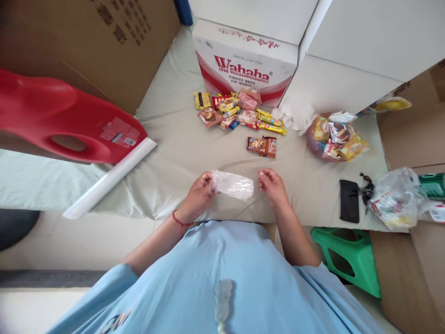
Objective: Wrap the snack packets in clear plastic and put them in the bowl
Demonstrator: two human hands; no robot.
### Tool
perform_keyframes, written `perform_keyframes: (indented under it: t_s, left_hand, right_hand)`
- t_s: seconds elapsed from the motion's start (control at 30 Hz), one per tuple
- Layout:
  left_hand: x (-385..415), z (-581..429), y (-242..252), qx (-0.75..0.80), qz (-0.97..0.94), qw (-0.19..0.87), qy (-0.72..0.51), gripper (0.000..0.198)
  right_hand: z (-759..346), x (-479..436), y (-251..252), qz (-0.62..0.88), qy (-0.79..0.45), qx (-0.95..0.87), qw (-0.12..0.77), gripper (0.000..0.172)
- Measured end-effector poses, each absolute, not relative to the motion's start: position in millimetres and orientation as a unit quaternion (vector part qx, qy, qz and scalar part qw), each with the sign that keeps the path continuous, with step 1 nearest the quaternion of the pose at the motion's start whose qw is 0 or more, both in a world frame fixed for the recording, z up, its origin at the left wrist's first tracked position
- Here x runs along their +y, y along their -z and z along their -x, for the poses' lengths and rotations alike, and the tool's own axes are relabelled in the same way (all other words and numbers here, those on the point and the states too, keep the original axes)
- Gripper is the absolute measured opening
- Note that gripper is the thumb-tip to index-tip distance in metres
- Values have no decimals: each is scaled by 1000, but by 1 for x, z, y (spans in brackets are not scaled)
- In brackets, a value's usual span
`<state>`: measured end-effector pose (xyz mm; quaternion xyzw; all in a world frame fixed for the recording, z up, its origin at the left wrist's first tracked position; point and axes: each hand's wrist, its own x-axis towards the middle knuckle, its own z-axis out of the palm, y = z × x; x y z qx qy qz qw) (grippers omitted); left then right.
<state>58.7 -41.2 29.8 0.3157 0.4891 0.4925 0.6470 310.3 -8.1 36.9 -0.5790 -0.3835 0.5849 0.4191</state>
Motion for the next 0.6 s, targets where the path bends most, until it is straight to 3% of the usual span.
perform_keyframes:
  t_s: [0.07, 0.2, 0.27, 0.33, 0.43, 0.6]
  left_hand:
    - [-43, -59, -31, 510, -324, 628, -489, 38]
    - [-47, -67, -35, 519, -345, 620, -476, 38]
    - [-48, -69, -37, 514, -351, 624, -472, 39]
    - [-49, -67, -39, 514, -353, 625, -469, 40]
    - [-48, -53, -43, 513, -375, 624, -454, 38]
    - [-44, -29, -51, 413, -473, 708, -323, 29]
  right_hand:
    - [-306, -12, -42, 587, -482, -479, 439, 36]
    - [-274, -29, -55, 480, -396, -702, 346, 42]
    - [-260, -33, -58, 454, -383, -735, 327, 31]
    - [-257, -30, -58, 465, -415, -699, 352, 19]
    - [-275, -19, -62, 484, -527, -589, 376, 22]
    - [-306, -5, -73, 459, -689, -491, 270, 32]
